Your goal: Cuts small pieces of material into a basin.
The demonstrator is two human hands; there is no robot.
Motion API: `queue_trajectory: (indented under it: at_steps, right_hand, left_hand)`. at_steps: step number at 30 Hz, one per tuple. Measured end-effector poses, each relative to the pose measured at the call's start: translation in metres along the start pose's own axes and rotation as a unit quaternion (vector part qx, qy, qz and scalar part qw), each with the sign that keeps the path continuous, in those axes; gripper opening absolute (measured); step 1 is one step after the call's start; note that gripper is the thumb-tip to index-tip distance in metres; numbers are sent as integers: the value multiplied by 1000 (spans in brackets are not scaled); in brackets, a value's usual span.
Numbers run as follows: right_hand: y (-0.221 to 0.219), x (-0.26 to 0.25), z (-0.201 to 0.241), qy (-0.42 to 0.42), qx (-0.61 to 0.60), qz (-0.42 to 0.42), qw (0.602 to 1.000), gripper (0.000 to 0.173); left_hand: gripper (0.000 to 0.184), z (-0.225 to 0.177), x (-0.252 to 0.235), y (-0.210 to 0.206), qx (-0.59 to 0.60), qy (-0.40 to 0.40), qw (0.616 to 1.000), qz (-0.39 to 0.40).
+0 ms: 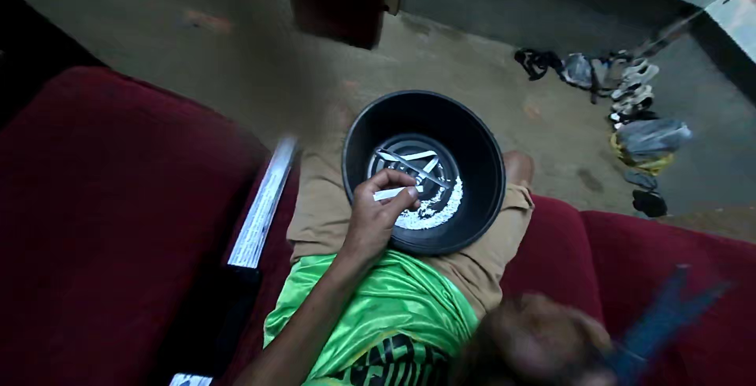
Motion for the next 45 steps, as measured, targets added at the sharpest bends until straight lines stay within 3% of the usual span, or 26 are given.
queue_trajectory:
  at_steps: [2, 3, 5, 8, 12, 18, 22, 24, 29, 45]
  right_hand:
    - [30, -11, -40, 0, 220, -38, 975, 42]
    - [44, -14, -58, -26, 336, -48, 940, 45]
    - [58, -14, -88, -81, 432, -61, 896, 49]
    - [59, -14, -107, -109, 347, -64, 929, 50]
    - [59, -13, -114, -119, 360, -105, 920, 49]
    - [64, -14, -120, -106, 371, -97, 917, 51]
    - [69, -20, -121, -69, 283, -233, 928, 39]
    - [75, -31, -115, -17, 224, -277, 934, 45]
    - [79, -47, -102, 34, 192, -253, 948, 68]
    - [77, -39, -101, 20, 155, -276, 948, 65]
  left_hand:
    - [12, -1, 1, 1, 6, -1, 1000, 8]
    - [12, -2, 1, 1, 14, -2, 1000, 11]
    - [13, -3, 1, -1, 22, -3, 1000, 16]
    - [12, -4, 1, -2, 33, -6, 999, 22]
    - [12, -6, 3, -2, 39, -7, 999, 32]
    - [12, -6, 5, -3, 15, -20, 999, 33]
    - [13, -8, 6, -1, -18, -26, 999, 35]
    - [15, -8, 7, -3, -28, -27, 998, 52]
    - [16, -13, 10, -7, -89, -44, 992, 78]
    - [12, -9, 10, -8, -89, -24, 989, 115]
Point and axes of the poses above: each hand's wrist, its own x-axis away from the middle knuckle, its own y-axis out of the back of the hand, z = x × y, the point moved 3 cm from there along -x, towards the middle knuckle, and after that the axes turned 6 degrees about -x, right-handed, at the moved point
